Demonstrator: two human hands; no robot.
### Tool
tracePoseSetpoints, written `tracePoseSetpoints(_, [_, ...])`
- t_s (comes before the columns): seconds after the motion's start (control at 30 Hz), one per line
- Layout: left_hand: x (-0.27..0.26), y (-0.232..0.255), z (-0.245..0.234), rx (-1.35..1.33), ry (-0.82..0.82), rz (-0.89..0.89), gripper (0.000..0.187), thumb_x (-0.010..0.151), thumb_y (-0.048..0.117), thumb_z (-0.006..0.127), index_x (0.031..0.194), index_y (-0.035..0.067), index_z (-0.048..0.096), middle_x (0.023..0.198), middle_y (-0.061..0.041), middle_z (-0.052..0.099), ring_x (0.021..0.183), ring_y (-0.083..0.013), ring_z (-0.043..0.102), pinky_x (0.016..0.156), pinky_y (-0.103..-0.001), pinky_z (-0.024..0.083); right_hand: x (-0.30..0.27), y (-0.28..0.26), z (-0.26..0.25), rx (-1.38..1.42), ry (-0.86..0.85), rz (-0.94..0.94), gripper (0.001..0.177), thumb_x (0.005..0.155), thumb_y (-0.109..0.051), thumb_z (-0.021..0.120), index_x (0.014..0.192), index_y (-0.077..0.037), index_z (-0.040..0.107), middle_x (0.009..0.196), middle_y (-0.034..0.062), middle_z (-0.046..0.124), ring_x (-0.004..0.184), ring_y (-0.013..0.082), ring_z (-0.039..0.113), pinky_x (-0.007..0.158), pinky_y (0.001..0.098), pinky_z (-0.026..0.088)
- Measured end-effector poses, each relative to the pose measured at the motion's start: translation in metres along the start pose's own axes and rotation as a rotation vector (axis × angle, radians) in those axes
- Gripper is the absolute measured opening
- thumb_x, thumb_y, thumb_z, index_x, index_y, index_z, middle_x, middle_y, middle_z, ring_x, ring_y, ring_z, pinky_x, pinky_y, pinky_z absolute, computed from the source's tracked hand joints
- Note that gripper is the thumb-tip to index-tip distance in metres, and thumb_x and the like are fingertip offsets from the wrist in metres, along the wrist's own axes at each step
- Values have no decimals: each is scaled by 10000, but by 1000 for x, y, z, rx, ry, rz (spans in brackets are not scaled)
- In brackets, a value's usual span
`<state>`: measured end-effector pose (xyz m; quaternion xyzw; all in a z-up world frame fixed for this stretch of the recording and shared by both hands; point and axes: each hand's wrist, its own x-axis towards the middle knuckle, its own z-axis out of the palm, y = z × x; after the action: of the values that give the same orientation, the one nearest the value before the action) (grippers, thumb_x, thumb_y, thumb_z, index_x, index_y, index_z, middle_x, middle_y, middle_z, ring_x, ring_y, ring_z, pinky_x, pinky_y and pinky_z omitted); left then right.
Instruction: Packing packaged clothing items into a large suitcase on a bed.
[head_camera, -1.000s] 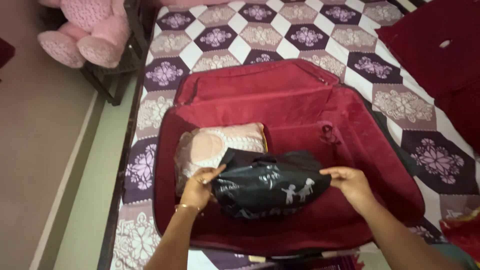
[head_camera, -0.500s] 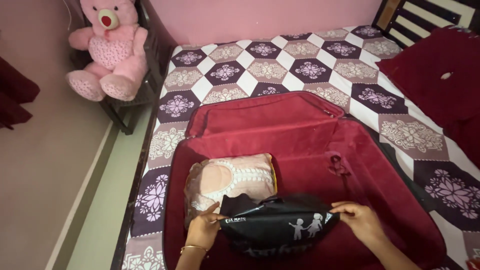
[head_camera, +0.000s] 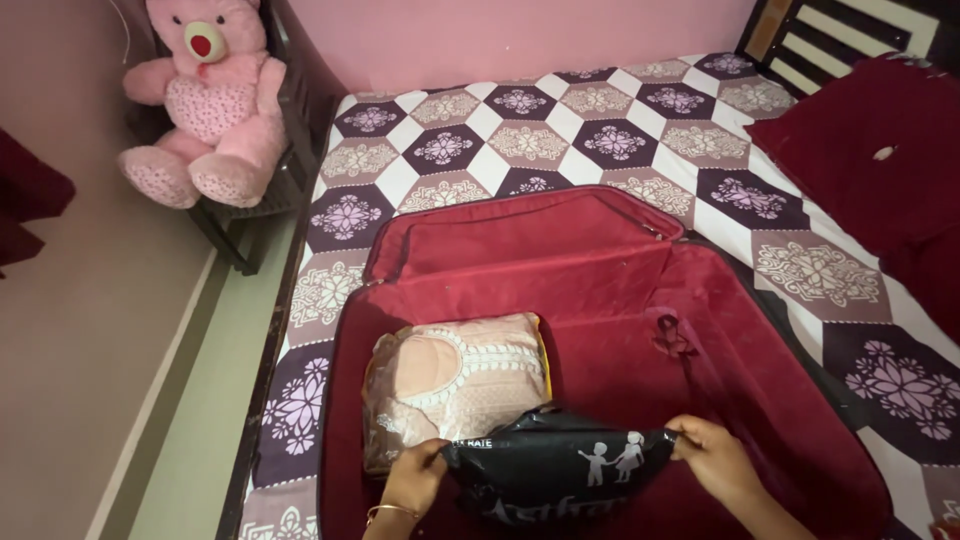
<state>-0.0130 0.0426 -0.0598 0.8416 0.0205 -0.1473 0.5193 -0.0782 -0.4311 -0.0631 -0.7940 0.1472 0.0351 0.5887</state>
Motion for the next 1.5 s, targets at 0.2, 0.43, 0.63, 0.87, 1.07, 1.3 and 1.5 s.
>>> tracePoseSetpoints(0.2, [14,-29,14,64,-56,-118,345,910,175,583,1209,73,720,902,-164,791,797,-265,739,782,-356,561,-3,-17,1,-410,48,226,268,922,-74,689,1167,-142,776,1011,46,852,947,152,782,909,302,552])
tracePoseSetpoints(0.43, [23,-101,36,23,-195,-34,576,797,-7,596,1363,98,601,1217,-142,748,1125,-226,698,994,-292,498,-5,35,-2,-95,-360,141,729,672,105,691,1355,-150,655,1309,4,751,1259,182,658,1052,338,526])
tracePoseSetpoints(0.63, [-10,-37,46,75,-278,-75,722,671,155,828,1355,175,599,1279,-111,727,1210,-235,673,1033,-315,505,-28,-8,29,-175,-164,277,364,790,-35,816,1139,-105,737,1094,35,787,1078,215,737,961,346,560])
tracePoseSetpoints(0.87, [24,-66,73,310,103,-147,534,746,444,861,1101,67,731,1073,-208,739,1077,-391,687,941,-444,548,-24,14,37,-361,158,244,237,825,-237,761,1029,-118,782,892,86,823,858,239,783,803,383,567])
tracePoseSetpoints(1.07, [30,29,44,180,104,-19,349,896,372,712,1059,64,730,1000,-209,762,973,-394,720,881,-442,546,-14,-5,33,-507,331,198,331,922,-393,695,1001,-78,761,883,138,773,814,311,736,777,422,546])
tracePoseSetpoints(1.3, [55,94,50,60,123,187,276,931,289,668,1109,83,713,984,-200,755,951,-406,702,836,-446,534,-28,-61,16,-288,453,225,329,960,-379,643,1081,-85,727,829,168,749,750,330,708,726,441,568])
tracePoseSetpoints(1.5, [74,121,78,-17,114,195,290,926,319,663,1107,100,718,972,-208,749,941,-407,709,821,-446,539,-10,-64,-16,-363,548,155,356,964,-371,650,1191,-110,731,900,136,775,820,278,729,800,409,544])
